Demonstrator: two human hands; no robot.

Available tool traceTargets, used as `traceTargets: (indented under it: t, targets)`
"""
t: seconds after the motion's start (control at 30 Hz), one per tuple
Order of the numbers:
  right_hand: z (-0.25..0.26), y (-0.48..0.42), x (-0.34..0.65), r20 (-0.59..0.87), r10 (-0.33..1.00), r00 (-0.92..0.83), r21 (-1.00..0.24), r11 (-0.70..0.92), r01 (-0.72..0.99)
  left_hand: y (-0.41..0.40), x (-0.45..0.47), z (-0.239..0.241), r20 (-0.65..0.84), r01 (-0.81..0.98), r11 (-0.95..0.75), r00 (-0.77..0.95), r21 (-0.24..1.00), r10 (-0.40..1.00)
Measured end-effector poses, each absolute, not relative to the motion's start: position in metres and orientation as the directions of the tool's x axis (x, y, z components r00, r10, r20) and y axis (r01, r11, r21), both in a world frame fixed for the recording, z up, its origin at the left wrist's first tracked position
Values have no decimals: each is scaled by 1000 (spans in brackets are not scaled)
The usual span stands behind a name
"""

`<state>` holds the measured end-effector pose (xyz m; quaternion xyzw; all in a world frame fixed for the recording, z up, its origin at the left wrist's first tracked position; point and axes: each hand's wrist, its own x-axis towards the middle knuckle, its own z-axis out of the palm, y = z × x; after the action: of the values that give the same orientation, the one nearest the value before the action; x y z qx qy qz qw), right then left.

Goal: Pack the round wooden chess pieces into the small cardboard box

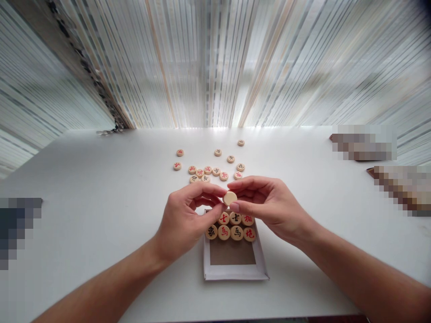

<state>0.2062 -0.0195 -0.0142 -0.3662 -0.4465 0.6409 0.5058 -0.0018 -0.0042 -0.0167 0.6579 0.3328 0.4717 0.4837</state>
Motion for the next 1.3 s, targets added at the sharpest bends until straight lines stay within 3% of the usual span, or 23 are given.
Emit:
traceTargets:
  t: [0.17, 0.47, 0.8, 1.3]
  targets:
    - [-13, -20, 206, -18, 971, -239, -946, -94, -310, -5, -2, -15, 222, -74, -210, 381, 975, 898]
    - [-10, -20, 206, -77, 977, -201, -969, -121, -215, -6, -2, -16, 348, 6, -379, 384, 925, 855]
    - [-10, -20, 207, -80, 966, -245, -958, -142, -249, -3, 0, -4, 148, -176, -75, 446, 982, 883]
    - [-9, -21, 206, -94, 973, -210, -957, -147, -250, -5, 0, -5, 106, -137, -53, 419, 989, 902]
